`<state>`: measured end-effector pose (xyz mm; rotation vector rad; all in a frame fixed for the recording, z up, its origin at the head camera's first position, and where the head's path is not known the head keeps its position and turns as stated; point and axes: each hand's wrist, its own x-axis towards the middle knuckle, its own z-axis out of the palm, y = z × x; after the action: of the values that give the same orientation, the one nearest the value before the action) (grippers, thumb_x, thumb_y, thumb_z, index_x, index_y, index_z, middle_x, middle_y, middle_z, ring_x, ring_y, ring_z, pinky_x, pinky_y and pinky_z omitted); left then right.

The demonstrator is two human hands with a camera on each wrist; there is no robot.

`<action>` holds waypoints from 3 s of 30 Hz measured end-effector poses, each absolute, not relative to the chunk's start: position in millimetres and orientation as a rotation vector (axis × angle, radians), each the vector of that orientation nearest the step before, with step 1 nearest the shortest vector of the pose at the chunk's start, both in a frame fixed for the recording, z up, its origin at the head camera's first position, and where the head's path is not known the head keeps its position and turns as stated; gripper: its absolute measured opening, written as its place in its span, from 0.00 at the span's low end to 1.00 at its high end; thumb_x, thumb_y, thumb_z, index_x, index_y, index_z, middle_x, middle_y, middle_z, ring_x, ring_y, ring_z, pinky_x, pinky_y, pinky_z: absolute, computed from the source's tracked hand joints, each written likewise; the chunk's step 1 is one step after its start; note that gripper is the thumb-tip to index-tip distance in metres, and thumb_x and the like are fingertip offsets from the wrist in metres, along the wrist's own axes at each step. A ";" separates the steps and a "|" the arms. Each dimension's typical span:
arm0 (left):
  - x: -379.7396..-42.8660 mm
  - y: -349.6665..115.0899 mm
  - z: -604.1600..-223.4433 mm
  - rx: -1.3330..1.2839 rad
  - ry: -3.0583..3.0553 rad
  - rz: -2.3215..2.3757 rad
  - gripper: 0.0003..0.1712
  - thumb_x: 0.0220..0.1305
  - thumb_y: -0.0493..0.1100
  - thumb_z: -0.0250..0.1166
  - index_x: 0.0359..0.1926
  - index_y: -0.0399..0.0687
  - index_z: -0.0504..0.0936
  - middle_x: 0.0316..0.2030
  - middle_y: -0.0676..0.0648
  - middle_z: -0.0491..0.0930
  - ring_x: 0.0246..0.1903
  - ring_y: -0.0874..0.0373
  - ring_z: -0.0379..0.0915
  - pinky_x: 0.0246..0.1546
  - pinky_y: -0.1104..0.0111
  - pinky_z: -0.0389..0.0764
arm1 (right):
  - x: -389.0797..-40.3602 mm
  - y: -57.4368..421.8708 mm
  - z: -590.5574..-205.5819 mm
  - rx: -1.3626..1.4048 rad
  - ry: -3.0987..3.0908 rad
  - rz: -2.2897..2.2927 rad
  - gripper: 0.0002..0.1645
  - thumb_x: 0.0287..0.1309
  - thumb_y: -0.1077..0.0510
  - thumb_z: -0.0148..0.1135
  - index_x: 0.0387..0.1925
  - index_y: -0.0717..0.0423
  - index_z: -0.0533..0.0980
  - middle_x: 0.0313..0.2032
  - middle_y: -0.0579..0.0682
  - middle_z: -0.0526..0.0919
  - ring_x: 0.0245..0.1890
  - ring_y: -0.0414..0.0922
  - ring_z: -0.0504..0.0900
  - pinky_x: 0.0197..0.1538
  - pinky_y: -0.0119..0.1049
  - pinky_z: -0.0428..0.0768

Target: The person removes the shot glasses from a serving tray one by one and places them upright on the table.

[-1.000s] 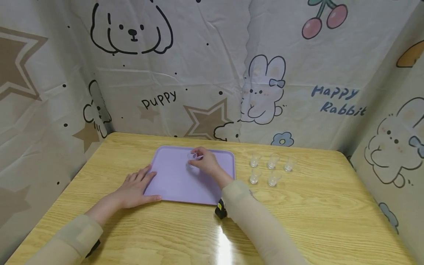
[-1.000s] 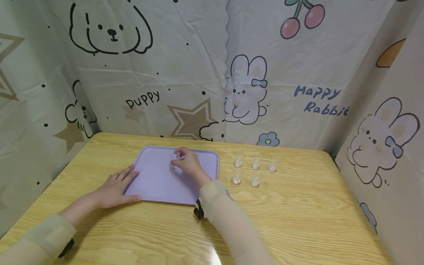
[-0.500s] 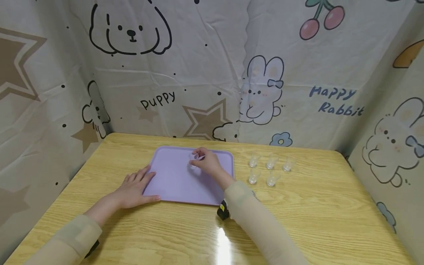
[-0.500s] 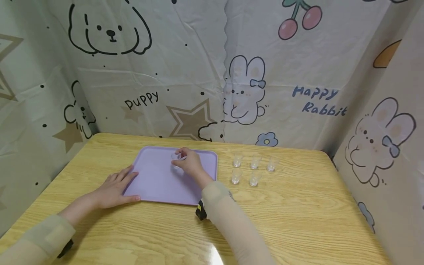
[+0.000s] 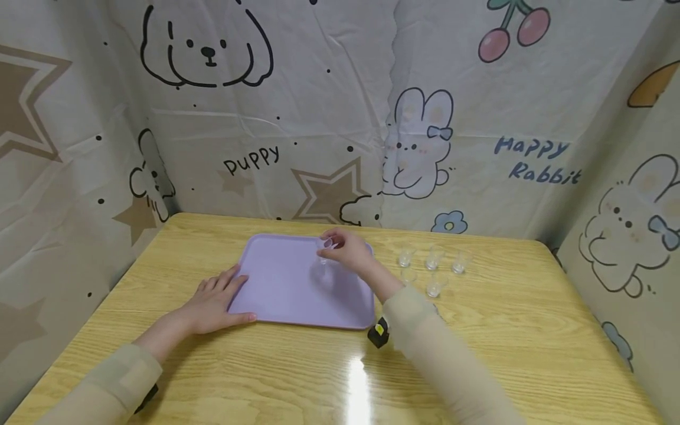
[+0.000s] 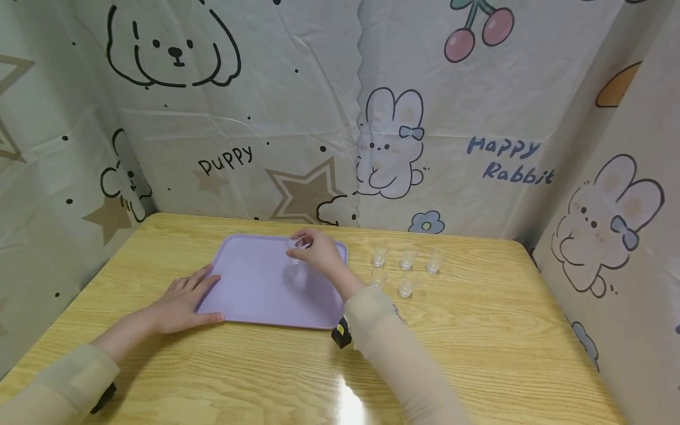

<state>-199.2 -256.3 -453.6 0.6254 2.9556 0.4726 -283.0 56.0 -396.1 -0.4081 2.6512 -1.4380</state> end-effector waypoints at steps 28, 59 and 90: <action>-201.9 -256.7 -456.1 0.577 2.933 0.436 0.60 0.51 0.78 0.54 0.70 0.40 0.55 0.72 0.34 0.41 0.65 0.28 0.45 0.59 0.32 0.43 | -250.2 170.3 -302.7 -0.451 2.747 -1.403 0.23 0.55 0.54 0.67 0.53 0.54 0.75 0.46 0.53 0.80 0.45 0.48 0.76 0.45 0.39 0.76; -198.5 -256.4 -454.9 0.644 2.962 0.495 0.56 0.53 0.73 0.58 0.69 0.37 0.58 0.71 0.32 0.45 0.62 0.25 0.48 0.56 0.30 0.46 | -194.0 294.5 -349.4 -0.180 2.945 -1.067 0.33 0.58 0.42 0.62 0.58 0.58 0.72 0.49 0.58 0.78 0.48 0.51 0.74 0.45 0.39 0.74; -211.0 -249.4 -437.0 0.608 2.893 0.301 0.61 0.48 0.79 0.55 0.69 0.39 0.58 0.70 0.31 0.47 0.63 0.26 0.51 0.55 0.31 0.55 | -202.0 323.8 -424.8 -0.011 2.775 -1.195 0.36 0.60 0.48 0.62 0.63 0.64 0.65 0.56 0.65 0.74 0.50 0.53 0.75 0.42 0.31 0.76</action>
<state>-211.0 -249.4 -437.0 0.6076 2.8926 0.3010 -202.0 323.8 -424.8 -0.0106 2.7752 -1.1953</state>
